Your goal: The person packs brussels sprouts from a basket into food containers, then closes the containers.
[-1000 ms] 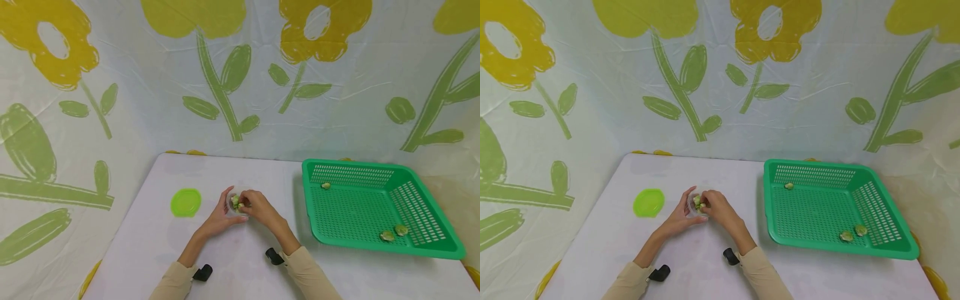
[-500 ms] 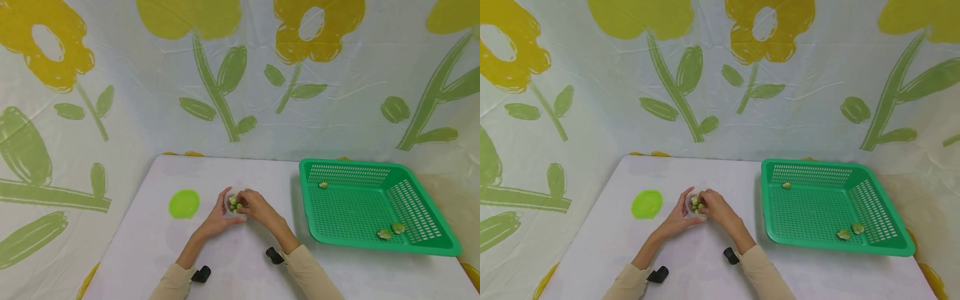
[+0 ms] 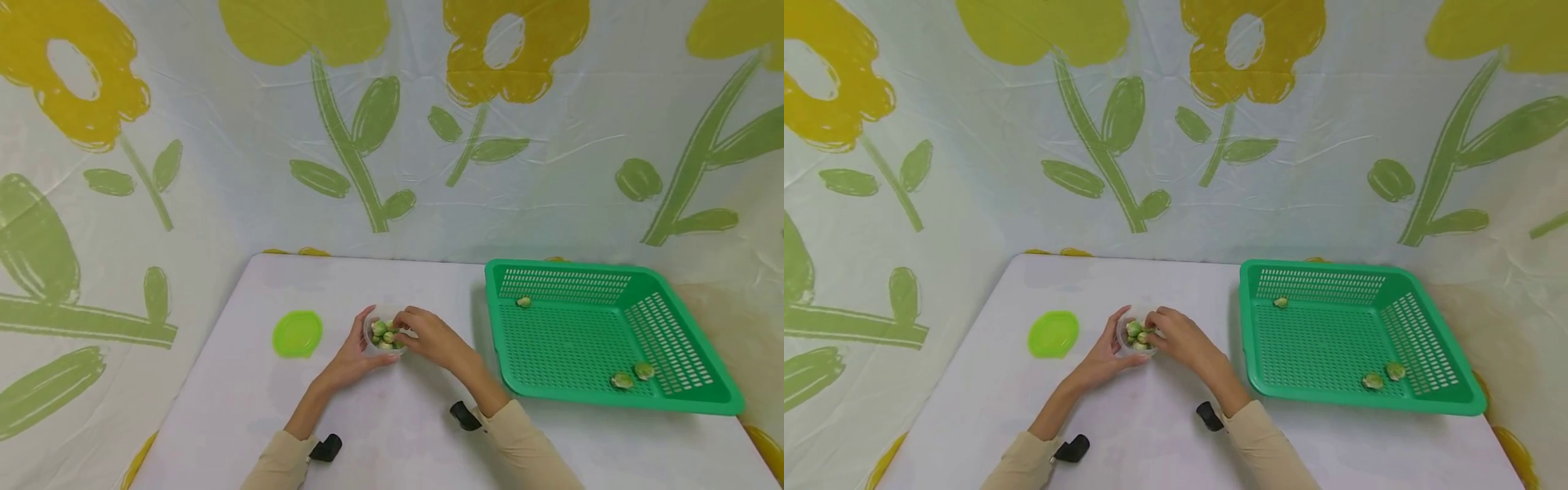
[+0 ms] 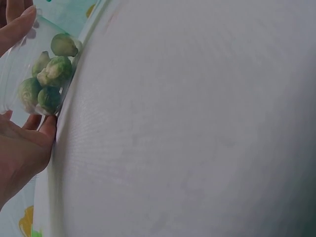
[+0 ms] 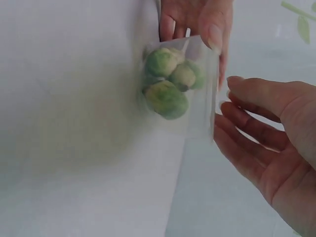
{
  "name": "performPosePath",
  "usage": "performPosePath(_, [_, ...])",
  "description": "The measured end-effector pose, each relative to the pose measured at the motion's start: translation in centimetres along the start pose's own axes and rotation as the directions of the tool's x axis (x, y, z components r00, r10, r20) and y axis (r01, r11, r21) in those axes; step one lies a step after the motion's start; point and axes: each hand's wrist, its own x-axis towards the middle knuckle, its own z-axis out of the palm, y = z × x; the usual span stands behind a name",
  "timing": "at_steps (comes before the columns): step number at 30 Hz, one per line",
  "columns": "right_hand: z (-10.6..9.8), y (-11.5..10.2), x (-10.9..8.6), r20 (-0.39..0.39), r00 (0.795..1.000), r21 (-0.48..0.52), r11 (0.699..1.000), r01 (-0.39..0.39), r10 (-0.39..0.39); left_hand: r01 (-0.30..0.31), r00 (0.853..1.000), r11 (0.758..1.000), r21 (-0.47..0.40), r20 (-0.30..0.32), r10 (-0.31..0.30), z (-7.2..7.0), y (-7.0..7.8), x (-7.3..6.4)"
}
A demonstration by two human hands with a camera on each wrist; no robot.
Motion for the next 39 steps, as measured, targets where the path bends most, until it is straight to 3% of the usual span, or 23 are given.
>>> performPosePath(11, [-2.8,0.0,-0.8,-0.067,0.995,-0.150,0.987,0.064,-0.075,0.005,1.000,1.000,-0.006,0.007,-0.004,0.0,0.1,0.0])
performPosePath(25, [-7.2,0.6,-1.3,-0.033,0.996,-0.166,0.983,0.073,-0.080,0.018,1.000,1.000,0.008,-0.004,-0.018,0.1,0.1,0.2])
performPosePath(39, [-11.4,2.2,-2.2,-0.008,0.998,-0.140,0.988,-0.064,0.063,0.000,1.000,1.000,0.000,0.003,0.000,0.1,0.1,0.0])
